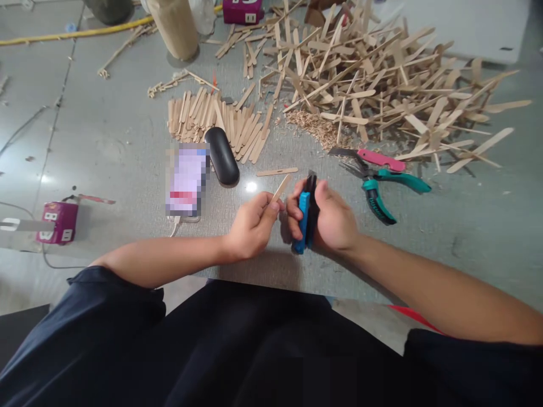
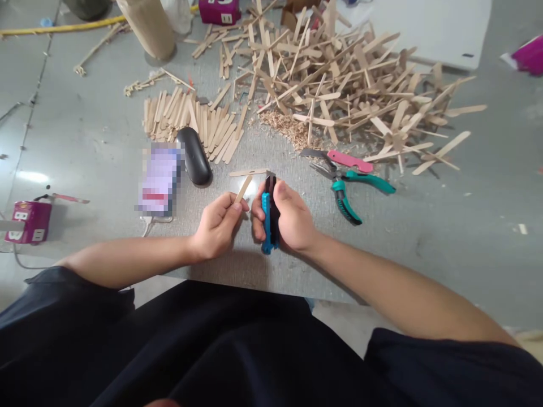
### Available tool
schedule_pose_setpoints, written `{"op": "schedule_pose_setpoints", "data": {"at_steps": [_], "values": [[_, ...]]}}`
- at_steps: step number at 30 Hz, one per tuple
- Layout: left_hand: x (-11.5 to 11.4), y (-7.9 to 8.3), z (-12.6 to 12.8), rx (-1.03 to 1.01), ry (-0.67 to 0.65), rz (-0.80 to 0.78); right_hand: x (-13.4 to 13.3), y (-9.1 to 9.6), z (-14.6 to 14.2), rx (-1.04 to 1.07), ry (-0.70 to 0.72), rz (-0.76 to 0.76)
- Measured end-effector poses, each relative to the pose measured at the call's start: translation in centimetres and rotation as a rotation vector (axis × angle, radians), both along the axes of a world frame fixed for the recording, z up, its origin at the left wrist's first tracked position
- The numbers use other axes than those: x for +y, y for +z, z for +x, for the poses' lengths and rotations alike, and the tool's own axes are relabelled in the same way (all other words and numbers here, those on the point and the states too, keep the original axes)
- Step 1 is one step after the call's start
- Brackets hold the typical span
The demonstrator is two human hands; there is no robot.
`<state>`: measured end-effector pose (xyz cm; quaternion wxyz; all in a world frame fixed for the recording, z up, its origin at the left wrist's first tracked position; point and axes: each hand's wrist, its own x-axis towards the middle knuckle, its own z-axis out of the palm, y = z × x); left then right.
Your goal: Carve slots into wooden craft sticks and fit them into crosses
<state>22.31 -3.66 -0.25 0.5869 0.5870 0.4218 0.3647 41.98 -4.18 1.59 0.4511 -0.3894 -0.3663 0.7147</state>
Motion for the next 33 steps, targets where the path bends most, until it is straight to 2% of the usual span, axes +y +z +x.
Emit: {"op": "schedule_pose_setpoints", "data": {"at_steps": [3,6,11,18,24,29,33], "values": [[0.1,0.5,-0.3,0.050,-0.024,0.049,-0.4,-0.4,0.1,-0.072,0.059,0.087],[0.2,1.0,-0.5,0.158,-0.050,0.179,-0.9,-0.2,0.8,-0.121,0.110,0.091],[0.2,1.3,-0.7,0.223,-0.060,0.374,-1.3,0.5,1.5,-0.225,0.149,0.058],[0.4,1.5,-0.8,0.313,-0.085,0.440,-1.2,0.3,1.6,-0.305,0.181,0.049],[0.6,1.9,-1.0,0.413,-0.098,0.521,-0.7,1.6,1.5,-0.378,0.226,0.030],[0.7,2.0,-0.9,0.433,-0.103,0.555,-0.4,2.2,1.3,-0.408,0.209,-0.009],[0.8,1.9,-0.9,0.521,-0.110,0.595,-0.6,2.2,0.9,-0.478,0.175,0.048]]}}
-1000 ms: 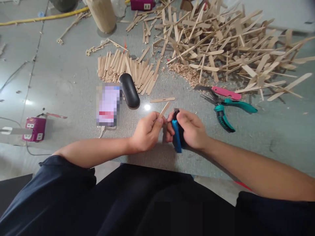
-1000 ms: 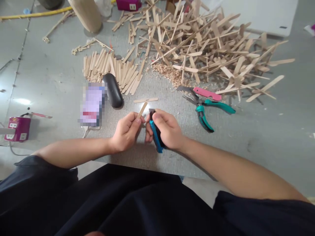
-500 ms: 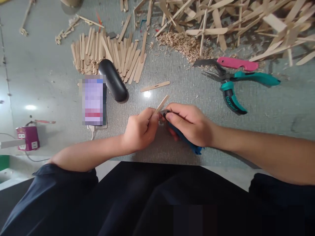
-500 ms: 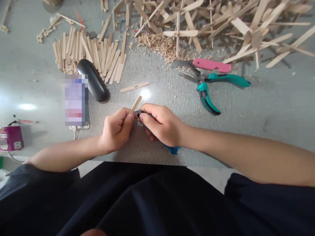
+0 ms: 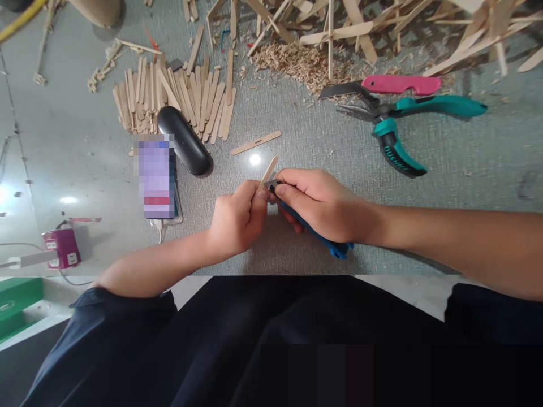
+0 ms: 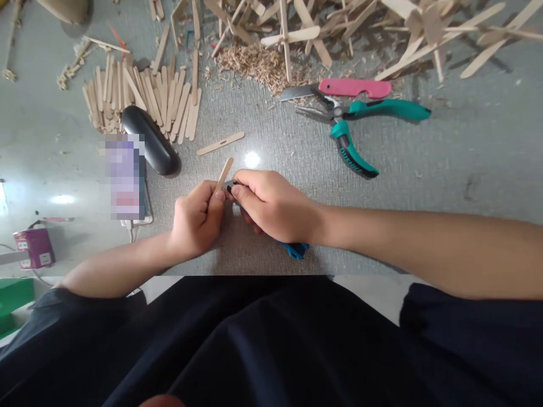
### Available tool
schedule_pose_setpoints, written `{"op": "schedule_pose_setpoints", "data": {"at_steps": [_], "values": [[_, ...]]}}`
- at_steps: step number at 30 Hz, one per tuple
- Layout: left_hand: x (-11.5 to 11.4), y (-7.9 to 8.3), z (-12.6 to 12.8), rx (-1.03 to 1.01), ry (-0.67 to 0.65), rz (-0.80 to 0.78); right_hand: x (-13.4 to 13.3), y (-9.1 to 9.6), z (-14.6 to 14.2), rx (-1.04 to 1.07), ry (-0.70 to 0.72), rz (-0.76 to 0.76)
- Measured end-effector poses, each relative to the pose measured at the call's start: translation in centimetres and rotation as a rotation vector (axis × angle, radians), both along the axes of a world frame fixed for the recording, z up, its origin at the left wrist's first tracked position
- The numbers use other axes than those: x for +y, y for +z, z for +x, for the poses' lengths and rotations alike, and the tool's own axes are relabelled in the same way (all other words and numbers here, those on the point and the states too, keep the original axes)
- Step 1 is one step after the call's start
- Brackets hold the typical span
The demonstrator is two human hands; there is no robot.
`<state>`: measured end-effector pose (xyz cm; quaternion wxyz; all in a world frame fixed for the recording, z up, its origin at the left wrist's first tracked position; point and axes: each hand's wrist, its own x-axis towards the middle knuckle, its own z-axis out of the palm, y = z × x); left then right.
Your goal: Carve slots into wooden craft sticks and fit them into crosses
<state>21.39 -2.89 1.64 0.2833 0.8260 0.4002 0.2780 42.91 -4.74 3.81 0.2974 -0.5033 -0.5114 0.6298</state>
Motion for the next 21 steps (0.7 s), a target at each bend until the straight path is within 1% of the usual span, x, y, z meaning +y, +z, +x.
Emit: {"op": "schedule_pose_setpoints", "data": {"at_steps": [3,6,9,14,18,21], "values": [[0.0,-0.3,-0.1,0.059,-0.021,0.098,-0.2,0.1,-0.2,-0.063,-0.027,0.032],[0.0,-0.7,-0.1,0.108,-0.057,0.211,-0.4,0.1,-0.5,-0.066,-0.046,-0.051],[0.0,-1.0,0.0,0.156,-0.067,0.272,-0.5,0.0,-0.5,-0.040,-0.056,-0.110],[0.1,-1.0,0.3,0.181,-0.078,0.376,-0.3,-0.2,-0.3,-0.040,-0.049,-0.075],[0.1,-1.1,0.4,0.131,-0.101,0.380,0.0,0.4,-0.4,-0.091,-0.029,-0.163],[0.0,-1.2,0.4,0.109,-0.118,0.368,0.3,0.8,-0.5,-0.081,-0.015,-0.205]]}}
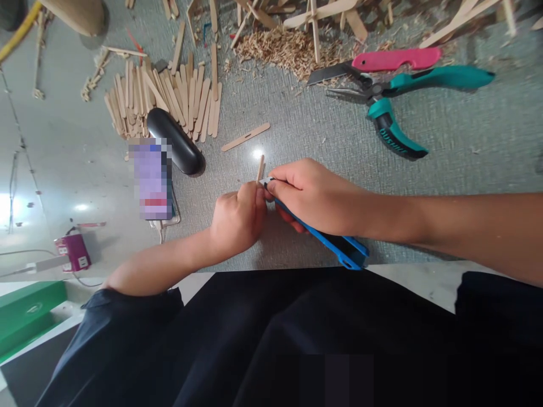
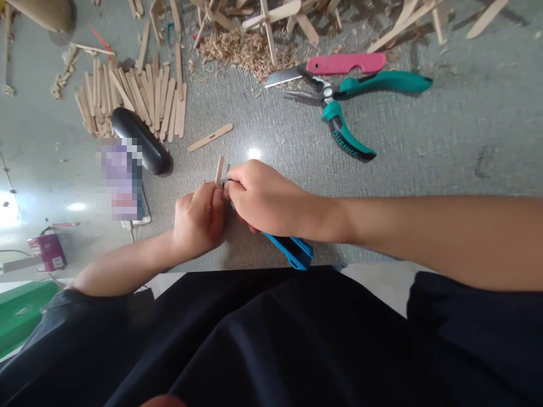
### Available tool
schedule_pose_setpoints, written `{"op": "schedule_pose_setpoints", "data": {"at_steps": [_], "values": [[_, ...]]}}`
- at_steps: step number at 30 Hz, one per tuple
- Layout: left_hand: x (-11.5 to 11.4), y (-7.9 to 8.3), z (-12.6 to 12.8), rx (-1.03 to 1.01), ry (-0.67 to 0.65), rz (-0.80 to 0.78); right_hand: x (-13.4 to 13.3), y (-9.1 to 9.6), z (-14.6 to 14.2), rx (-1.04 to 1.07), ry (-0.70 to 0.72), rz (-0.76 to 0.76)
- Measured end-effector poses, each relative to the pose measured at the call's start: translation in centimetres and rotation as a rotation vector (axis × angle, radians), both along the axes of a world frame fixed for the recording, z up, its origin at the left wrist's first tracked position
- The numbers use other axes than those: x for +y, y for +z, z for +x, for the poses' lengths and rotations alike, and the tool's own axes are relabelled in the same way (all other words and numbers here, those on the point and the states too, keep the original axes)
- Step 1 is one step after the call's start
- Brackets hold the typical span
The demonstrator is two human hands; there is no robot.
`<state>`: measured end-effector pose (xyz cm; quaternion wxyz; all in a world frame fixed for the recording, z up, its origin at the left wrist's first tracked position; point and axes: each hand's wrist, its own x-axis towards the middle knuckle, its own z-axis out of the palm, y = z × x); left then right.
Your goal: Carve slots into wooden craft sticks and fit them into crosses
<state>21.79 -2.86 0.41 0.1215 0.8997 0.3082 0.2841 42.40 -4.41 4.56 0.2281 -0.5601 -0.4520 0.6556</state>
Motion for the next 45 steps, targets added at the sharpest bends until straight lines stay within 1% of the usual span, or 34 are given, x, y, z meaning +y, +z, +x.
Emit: {"op": "schedule_pose_setpoints", "data": {"at_steps": [2,4,6,8,9,11,14,17,20,22,25,31,35,38,40,43,45], "values": [[-0.1,0.0,0.0,-0.003,-0.007,-0.010,0.1,-0.1,0.1,0.042,0.016,-0.008],[-0.1,0.2,0.1,-0.009,0.002,-0.053,0.3,-0.4,0.2,0.103,0.024,0.013],[-0.1,0.8,0.1,-0.024,0.033,-0.165,0.3,-0.7,0.5,0.168,0.008,0.050],[0.1,1.6,0.0,-0.069,0.062,-0.332,0.4,-0.9,0.7,0.209,-0.003,0.083],[0.2,1.9,-0.1,-0.109,0.052,-0.414,0.4,-1.0,0.8,0.216,0.004,0.098],[0.4,2.5,-0.4,-0.161,0.026,-0.488,0.3,-1.1,0.9,0.204,0.038,0.138],[0.4,2.9,-0.8,-0.144,-0.002,-0.482,0.2,-1.3,1.2,0.173,0.083,0.204],[0.2,3.1,-1.1,-0.120,0.013,-0.497,0.0,-1.4,1.5,0.171,0.111,0.247],[-0.2,3.1,-1.0,-0.162,0.027,-0.597,0.0,-1.3,1.8,0.165,0.144,0.307],[-0.3,3.1,-0.9,-0.216,0.011,-0.687,0.0,-1.3,1.9,0.169,0.154,0.337],[-0.3,2.8,-0.8,-0.301,-0.033,-0.785,0.2,-1.3,2.0,0.196,0.164,0.304],[0.0,2.3,-0.8,-0.359,-0.060,-0.825,0.2,-1.4,2.2,0.247,0.146,0.225],[0.0,2.2,-0.9,-0.391,-0.077,-0.899,0.0,-1.3,2.3,0.287,0.112,0.176],[0.0,2.2,-1.0,-0.363,-0.063,-0.940,-0.1,-1.2,2.2,0.316,0.094,0.162],[0.1,2.2,-1.0,-0.368,-0.021,-0.963,-0.1,-1.1,2.1,0.316,0.087,0.169],[0.2,2.1,-0.9,-0.404,0.049,-0.977,-0.2,-1.0,1.9,0.271,0.082,0.195],[0.1,2.0,-0.9,-0.392,0.060,-0.967,-0.3,-1.0,1.8,0.238,0.072,0.204]]}}
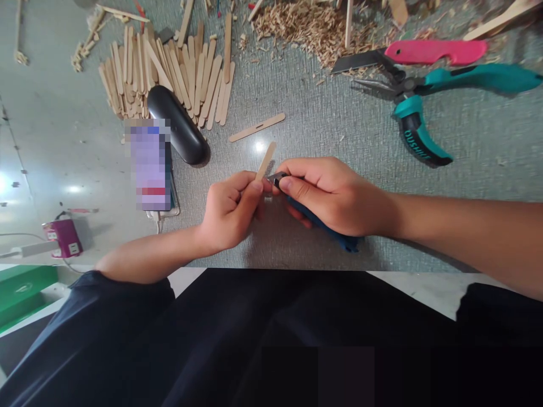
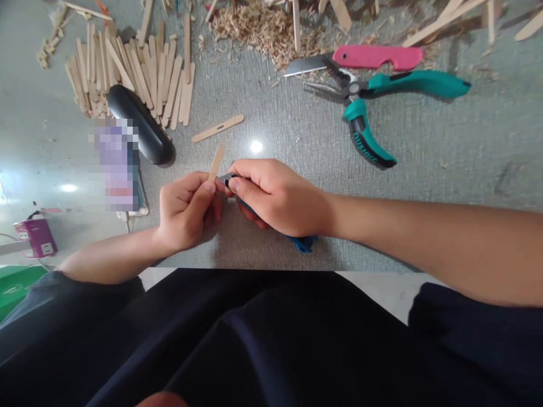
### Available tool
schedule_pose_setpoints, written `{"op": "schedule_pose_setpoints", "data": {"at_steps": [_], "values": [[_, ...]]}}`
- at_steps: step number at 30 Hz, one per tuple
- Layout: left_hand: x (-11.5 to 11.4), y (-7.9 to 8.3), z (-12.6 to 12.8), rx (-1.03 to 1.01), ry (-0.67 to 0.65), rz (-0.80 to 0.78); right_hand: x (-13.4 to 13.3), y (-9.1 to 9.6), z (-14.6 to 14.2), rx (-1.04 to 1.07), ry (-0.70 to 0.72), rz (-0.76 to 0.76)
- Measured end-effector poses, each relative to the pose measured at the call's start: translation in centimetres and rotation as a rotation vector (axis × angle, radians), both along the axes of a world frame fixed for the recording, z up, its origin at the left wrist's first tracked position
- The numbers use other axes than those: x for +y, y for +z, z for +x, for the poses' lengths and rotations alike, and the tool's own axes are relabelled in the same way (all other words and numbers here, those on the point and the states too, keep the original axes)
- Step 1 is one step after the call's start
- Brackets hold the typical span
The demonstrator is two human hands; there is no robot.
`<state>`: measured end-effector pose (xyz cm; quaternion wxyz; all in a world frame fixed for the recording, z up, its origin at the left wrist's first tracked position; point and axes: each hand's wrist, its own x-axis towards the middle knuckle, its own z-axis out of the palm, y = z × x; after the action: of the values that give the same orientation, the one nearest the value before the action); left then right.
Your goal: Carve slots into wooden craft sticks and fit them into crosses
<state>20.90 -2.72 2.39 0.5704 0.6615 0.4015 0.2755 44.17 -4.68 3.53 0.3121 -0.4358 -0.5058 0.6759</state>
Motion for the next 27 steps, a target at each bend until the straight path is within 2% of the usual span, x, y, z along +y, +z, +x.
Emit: {"op": "schedule_pose_setpoints", "data": {"at_steps": [4,11,22,27], "values": [[-0.18,-0.13,-0.05,0.062,-0.012,0.086,-0.04,-0.04,-0.17,-0.057,-0.034,-0.010],[-0.08,-0.29,0.18,0.040,-0.039,0.317,0.16,0.40,-0.23,-0.137,0.006,0.059],[-0.16,-0.53,0.07,0.042,-0.047,0.371,0.25,0.63,-0.20,-0.206,0.039,0.052],[-0.26,-0.47,-0.04,0.118,-0.061,0.440,0.07,0.82,-0.30,-0.313,0.054,0.143]]}}
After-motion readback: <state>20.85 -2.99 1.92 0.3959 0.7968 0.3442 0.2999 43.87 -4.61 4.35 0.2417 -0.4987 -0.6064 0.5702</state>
